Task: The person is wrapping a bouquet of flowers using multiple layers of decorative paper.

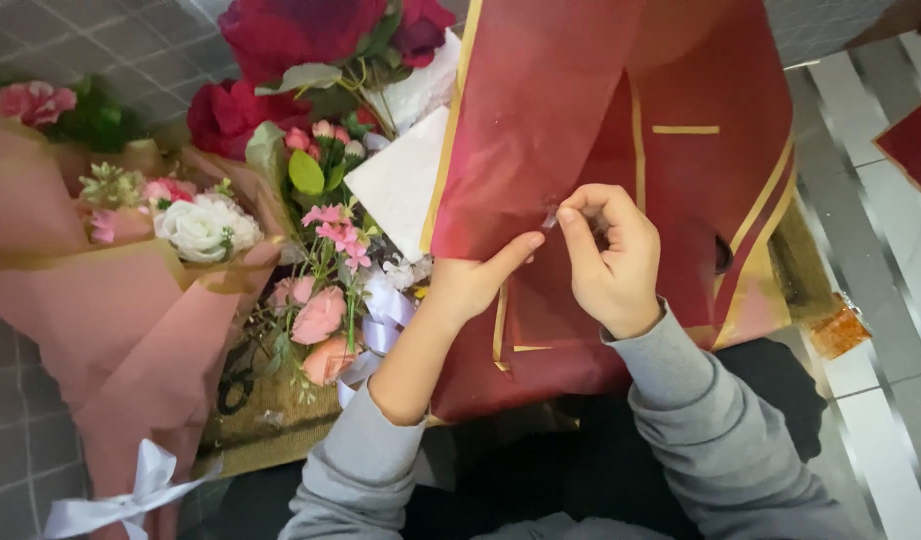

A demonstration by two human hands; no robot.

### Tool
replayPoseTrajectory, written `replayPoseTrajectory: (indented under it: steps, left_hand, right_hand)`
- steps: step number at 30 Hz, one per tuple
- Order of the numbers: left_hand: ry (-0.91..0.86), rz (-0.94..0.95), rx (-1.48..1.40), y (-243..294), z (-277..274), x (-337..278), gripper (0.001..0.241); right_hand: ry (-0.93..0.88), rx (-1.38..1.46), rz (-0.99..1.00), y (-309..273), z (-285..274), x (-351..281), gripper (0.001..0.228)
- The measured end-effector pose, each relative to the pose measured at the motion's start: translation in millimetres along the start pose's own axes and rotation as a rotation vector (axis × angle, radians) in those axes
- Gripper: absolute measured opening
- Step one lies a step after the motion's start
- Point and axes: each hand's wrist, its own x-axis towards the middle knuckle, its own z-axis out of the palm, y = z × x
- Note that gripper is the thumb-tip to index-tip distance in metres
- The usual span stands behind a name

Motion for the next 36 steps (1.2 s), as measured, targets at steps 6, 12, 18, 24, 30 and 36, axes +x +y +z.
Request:
replayPoseTrajectory:
  steps: [6,12,18,24,30,36]
  left_hand:
    - [-0.069,0.049,-0.042,-1,4,-1,0.015]
    - [-0.106,0.101,-0.124,9,14,-4,0.014]
    - [-0.133,0.086,-0.168,-7,20,-7,0.019]
    - [-0.238,0.078,-0.081,-13,2,-22,0.024]
    - [0.150,-0.226,-0.291,-25,3,-9,0.040]
    - [0.026,-0.150,-0.370,-19,4,-9,0.031]
  right_hand:
    - [0.082,-0.008,0.045,-9,-3,2,0.006]
    - [0.190,0.030,0.059,-11,-14,7,0.006]
    - [0.308,0.044,0.093,-20,-22,9,0.004]
    - [0.711,0.123,0.122,7,-133,15,0.027]
    - [0.652,0.192,0.306,24,-198,-27,0.027]
    - [0.403,0.410,0.275,7,-153,1,0.030]
